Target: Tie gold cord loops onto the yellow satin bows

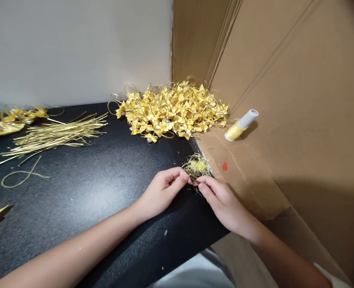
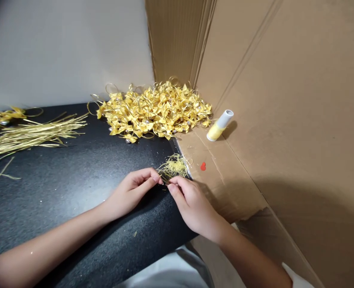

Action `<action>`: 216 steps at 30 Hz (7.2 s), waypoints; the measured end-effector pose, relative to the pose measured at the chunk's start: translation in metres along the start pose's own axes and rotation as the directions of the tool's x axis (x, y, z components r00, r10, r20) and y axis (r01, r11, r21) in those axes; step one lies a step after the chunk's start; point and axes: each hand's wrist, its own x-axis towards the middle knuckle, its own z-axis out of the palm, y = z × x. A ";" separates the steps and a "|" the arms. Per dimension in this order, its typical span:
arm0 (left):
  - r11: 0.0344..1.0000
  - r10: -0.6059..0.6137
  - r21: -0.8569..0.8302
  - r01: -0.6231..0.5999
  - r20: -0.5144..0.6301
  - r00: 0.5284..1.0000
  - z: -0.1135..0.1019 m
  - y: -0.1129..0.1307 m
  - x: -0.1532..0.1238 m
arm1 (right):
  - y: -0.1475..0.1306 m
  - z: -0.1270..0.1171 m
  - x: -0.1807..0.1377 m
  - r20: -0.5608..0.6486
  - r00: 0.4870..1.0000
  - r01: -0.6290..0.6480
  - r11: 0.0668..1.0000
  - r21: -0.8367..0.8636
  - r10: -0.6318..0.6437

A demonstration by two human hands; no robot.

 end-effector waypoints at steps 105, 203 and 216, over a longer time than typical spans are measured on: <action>0.799 0.435 0.344 -0.493 0.237 0.869 -0.053 0.026 -0.109 | -0.096 0.108 0.034 0.634 0.735 -0.661 0.042 0.749 0.239; 0.866 -0.136 -0.497 -0.055 -0.339 0.931 -0.077 -0.030 -0.080 | -0.045 0.089 0.049 -0.060 0.928 0.363 0.853 0.375 -0.368; 0.578 -0.242 -0.816 0.025 -0.142 0.960 -0.074 -0.033 -0.079 | -0.046 0.091 0.049 0.074 0.837 0.521 0.831 0.195 -0.542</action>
